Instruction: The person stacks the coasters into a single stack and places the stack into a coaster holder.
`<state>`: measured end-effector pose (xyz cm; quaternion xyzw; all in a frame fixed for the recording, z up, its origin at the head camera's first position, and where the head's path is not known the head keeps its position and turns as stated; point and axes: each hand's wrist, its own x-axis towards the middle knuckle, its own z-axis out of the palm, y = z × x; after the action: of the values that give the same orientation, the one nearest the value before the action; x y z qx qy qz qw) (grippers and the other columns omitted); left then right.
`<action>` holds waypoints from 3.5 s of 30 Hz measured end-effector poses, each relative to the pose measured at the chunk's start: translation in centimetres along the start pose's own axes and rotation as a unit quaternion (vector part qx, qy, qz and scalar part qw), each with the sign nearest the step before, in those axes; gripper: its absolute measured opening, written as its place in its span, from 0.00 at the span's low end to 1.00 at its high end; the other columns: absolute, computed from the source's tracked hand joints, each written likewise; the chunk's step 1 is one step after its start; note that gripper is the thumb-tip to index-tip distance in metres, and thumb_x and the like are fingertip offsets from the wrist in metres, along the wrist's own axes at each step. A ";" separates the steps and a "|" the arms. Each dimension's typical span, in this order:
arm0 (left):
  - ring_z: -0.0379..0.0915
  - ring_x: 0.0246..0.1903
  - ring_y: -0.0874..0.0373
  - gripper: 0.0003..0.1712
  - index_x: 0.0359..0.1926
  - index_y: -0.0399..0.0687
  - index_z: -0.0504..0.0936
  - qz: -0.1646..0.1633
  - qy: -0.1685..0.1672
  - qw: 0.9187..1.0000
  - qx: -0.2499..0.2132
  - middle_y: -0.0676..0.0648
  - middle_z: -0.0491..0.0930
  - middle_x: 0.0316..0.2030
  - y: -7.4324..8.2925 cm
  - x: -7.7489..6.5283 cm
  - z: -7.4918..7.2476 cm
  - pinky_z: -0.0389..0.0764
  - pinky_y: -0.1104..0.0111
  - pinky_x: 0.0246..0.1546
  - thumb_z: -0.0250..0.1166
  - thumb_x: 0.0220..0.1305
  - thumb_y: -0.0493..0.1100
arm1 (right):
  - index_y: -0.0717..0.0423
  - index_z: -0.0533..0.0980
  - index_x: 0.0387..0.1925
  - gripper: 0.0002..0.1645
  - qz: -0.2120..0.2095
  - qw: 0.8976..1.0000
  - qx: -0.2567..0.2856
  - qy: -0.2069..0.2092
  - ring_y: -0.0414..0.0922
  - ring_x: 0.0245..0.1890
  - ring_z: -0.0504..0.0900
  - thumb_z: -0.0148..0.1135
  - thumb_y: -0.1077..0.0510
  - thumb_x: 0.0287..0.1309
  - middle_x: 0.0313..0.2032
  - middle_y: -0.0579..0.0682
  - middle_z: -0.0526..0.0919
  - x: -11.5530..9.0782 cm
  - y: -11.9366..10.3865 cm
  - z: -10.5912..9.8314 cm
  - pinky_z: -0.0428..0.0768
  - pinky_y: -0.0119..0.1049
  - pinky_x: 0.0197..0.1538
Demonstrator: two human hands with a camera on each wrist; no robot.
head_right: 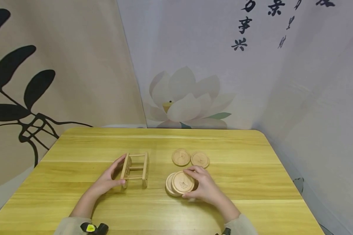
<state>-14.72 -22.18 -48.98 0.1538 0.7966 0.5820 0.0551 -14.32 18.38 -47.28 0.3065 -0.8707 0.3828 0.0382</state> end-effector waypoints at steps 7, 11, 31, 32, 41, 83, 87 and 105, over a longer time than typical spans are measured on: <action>0.39 0.69 0.35 0.57 0.76 0.60 0.49 0.002 0.001 1.000 0.000 0.41 0.50 0.72 -0.2 0.2 -0.1 0.41 0.29 0.57 0.73 0.52 0.37 | 0.58 0.75 0.59 0.52 -0.007 1.000 0.003 0.008 0.46 0.58 0.68 0.83 0.44 0.28 0.55 0.42 0.73 0.5 -0.1 0.5 0.68 0.55 0.59; 0.39 0.70 0.36 0.56 0.75 0.60 0.49 -0.002 0.003 1.000 -0.006 0.41 0.50 0.72 -0.2 0.2 0.0 0.40 0.30 0.58 0.73 0.52 0.37 | 0.58 0.75 0.59 0.52 -0.014 1.000 0.001 0.007 0.47 0.58 0.68 0.81 0.42 0.29 0.55 0.43 0.73 0.7 -0.2 0.8 0.68 0.56 0.59; 0.38 0.70 0.35 0.57 0.75 0.66 0.50 0.001 0.001 1.000 0.010 0.40 0.51 0.71 -0.1 0.1 0.0 0.40 0.28 0.56 0.75 0.51 0.39 | 0.57 0.74 0.60 0.52 0.020 0.999 0.027 -0.016 0.47 0.59 0.67 0.79 0.38 0.33 0.57 0.43 0.72 1.0 -0.3 1.7 0.66 0.56 0.60; 0.38 0.70 0.35 0.57 0.75 0.66 0.50 0.000 0.001 1.000 0.008 0.41 0.51 0.71 -0.1 0.1 0.0 0.40 0.28 0.56 0.75 0.51 0.39 | 0.57 0.74 0.60 0.52 0.022 0.999 0.027 -0.017 0.47 0.59 0.67 0.79 0.38 0.33 0.57 0.42 0.72 1.0 -0.2 1.7 0.66 0.55 0.60; 0.38 0.70 0.35 0.57 0.75 0.66 0.50 0.002 0.002 1.000 0.006 0.41 0.51 0.71 -0.2 0.1 -0.1 0.39 0.28 0.56 0.75 0.51 0.39 | 0.56 0.74 0.60 0.52 0.024 0.999 0.023 -0.019 0.45 0.59 0.66 0.78 0.37 0.32 0.57 0.42 0.71 1.0 0.1 2.0 0.67 0.55 0.60; 0.40 0.70 0.36 0.56 0.75 0.65 0.49 0.001 0.000 1.000 -0.001 0.41 0.51 0.72 -0.3 0.0 0.0 0.40 0.29 0.57 0.73 0.52 0.37 | 0.59 0.70 0.63 0.49 0.067 0.996 -0.028 0.058 0.59 0.61 0.65 0.79 0.50 0.38 0.60 0.58 0.70 1.5 3.6 -2.0 0.64 0.61 0.60; 0.40 0.70 0.36 0.56 0.75 0.65 0.49 0.003 -0.002 1.000 -0.006 0.41 0.51 0.71 -0.2 0.0 0.0 0.40 0.30 0.58 0.73 0.53 0.37 | 0.60 0.70 0.63 0.48 0.074 0.995 -0.033 0.062 0.59 0.60 0.66 0.79 0.52 0.39 0.60 0.59 0.70 1.7 4.1 -2.3 0.65 0.61 0.60; 0.41 0.69 0.36 0.56 0.75 0.66 0.50 0.004 -0.001 1.000 0.007 0.40 0.52 0.71 0.0 -0.1 0.0 0.41 0.29 0.57 0.73 0.53 0.38 | 0.62 0.67 0.65 0.49 0.122 0.990 -0.048 0.047 0.64 0.62 0.62 0.76 0.46 0.44 0.62 0.64 0.67 1.7 6.9 -2.9 0.62 0.63 0.60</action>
<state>-14.60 -22.26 -49.01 0.1573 0.8001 0.5765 0.0524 -20.01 23.10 -49.17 0.1780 -0.9161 0.3563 0.0465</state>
